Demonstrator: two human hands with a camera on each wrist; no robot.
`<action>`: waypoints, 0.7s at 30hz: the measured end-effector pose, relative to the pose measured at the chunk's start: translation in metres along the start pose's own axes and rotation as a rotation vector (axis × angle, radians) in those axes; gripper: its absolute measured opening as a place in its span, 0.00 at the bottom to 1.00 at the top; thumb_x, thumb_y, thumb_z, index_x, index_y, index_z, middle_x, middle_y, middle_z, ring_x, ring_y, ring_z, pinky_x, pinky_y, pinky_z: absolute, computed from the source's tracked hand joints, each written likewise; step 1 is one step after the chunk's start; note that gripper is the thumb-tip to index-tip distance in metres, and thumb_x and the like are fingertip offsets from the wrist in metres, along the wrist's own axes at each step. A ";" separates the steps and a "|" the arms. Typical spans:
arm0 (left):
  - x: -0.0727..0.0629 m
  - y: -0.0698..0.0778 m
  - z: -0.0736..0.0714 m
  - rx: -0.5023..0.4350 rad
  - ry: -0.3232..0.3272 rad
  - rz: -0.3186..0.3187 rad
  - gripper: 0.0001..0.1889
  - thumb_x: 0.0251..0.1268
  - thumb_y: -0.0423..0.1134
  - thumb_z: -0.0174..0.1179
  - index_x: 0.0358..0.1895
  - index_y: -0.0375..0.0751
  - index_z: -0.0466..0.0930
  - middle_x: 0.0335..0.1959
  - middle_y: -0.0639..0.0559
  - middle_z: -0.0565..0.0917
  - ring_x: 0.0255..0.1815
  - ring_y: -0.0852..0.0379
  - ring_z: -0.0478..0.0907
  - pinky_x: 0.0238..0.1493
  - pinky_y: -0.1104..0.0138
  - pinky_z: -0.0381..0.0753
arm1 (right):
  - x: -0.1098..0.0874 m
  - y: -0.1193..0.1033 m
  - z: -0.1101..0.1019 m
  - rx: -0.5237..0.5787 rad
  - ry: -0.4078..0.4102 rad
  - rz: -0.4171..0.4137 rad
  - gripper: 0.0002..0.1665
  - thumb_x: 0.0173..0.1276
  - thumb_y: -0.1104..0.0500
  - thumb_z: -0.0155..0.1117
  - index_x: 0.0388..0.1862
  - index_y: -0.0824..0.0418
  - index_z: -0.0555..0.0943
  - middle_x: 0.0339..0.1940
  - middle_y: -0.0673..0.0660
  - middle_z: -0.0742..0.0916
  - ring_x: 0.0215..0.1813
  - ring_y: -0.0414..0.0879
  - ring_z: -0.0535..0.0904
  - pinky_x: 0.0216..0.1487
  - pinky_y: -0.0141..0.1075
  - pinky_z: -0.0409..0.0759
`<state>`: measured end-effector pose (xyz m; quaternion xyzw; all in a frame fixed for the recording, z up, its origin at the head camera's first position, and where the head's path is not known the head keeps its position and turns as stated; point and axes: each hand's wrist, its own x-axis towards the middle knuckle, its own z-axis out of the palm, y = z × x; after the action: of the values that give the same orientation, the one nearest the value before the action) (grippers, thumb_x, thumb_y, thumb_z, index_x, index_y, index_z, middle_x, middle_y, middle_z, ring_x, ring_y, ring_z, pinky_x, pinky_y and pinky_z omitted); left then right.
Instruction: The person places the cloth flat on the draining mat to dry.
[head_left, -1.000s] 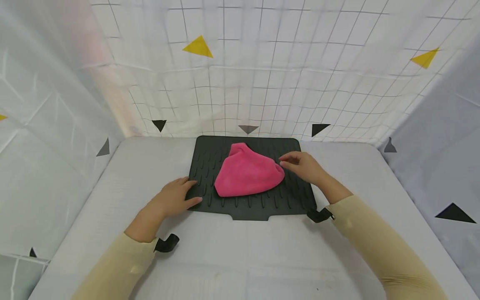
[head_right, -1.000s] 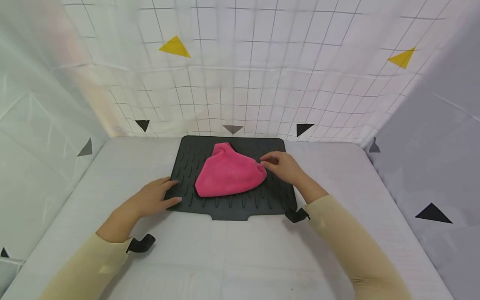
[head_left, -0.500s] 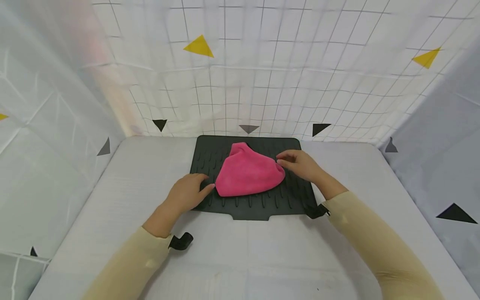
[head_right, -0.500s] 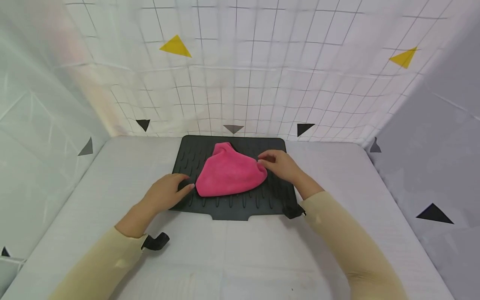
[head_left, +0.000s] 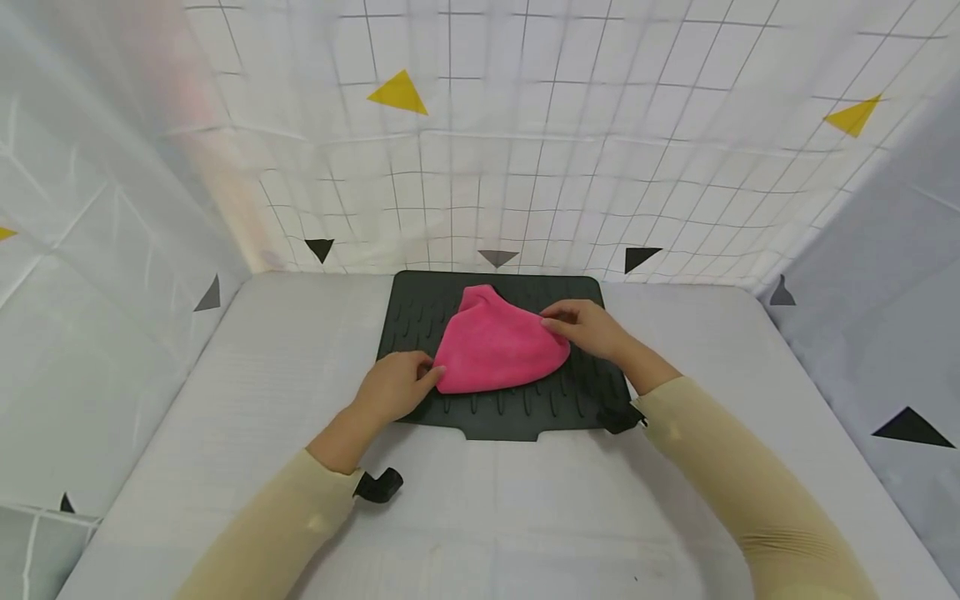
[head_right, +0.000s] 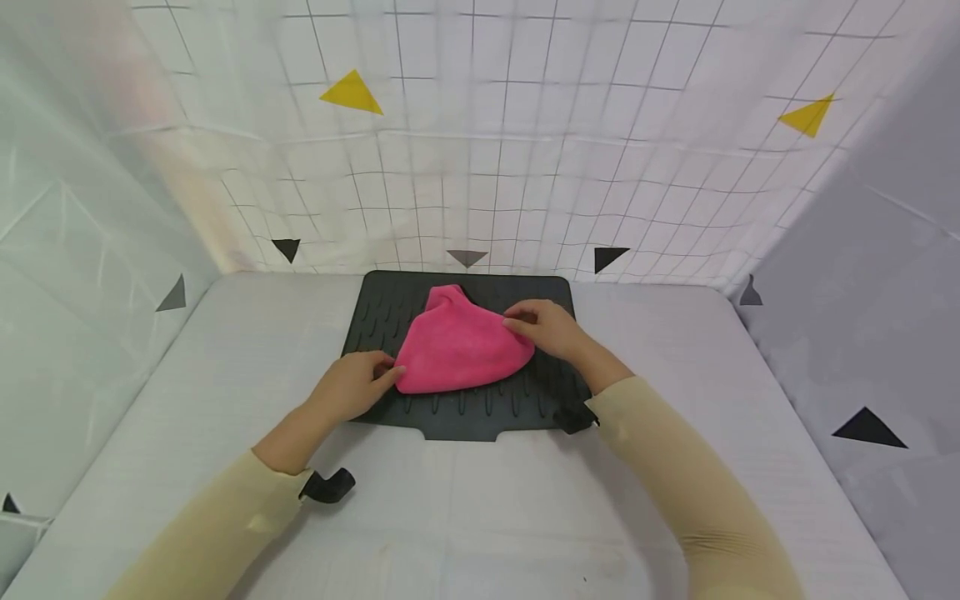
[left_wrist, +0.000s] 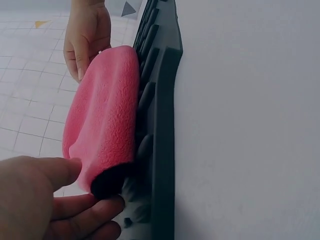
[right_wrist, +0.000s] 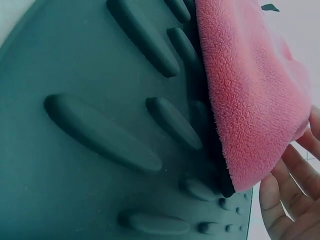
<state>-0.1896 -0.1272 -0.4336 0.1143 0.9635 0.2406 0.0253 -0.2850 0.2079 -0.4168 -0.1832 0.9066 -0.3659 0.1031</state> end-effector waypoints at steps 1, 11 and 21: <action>0.000 0.001 0.001 -0.007 0.003 -0.003 0.19 0.73 0.51 0.60 0.50 0.39 0.85 0.24 0.57 0.79 0.27 0.59 0.74 0.31 0.64 0.74 | 0.000 0.000 0.001 -0.003 0.000 0.001 0.21 0.74 0.47 0.63 0.58 0.58 0.83 0.44 0.54 0.87 0.42 0.48 0.82 0.47 0.42 0.80; 0.002 0.007 0.004 -0.079 0.076 -0.021 0.14 0.68 0.48 0.66 0.47 0.42 0.86 0.27 0.57 0.82 0.28 0.60 0.76 0.32 0.64 0.76 | 0.002 -0.001 0.003 -0.062 -0.013 -0.011 0.13 0.74 0.50 0.63 0.45 0.58 0.84 0.38 0.53 0.85 0.40 0.47 0.80 0.43 0.40 0.79; 0.003 0.003 -0.013 -0.120 0.186 -0.035 0.12 0.68 0.47 0.66 0.44 0.42 0.87 0.28 0.55 0.83 0.29 0.57 0.77 0.32 0.63 0.77 | -0.006 -0.011 -0.014 -0.096 0.014 -0.069 0.12 0.75 0.51 0.62 0.45 0.59 0.83 0.38 0.54 0.85 0.38 0.48 0.79 0.41 0.41 0.79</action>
<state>-0.1935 -0.1294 -0.4210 0.0726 0.9474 0.3072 -0.0533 -0.2812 0.2120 -0.3983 -0.2165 0.9170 -0.3266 0.0752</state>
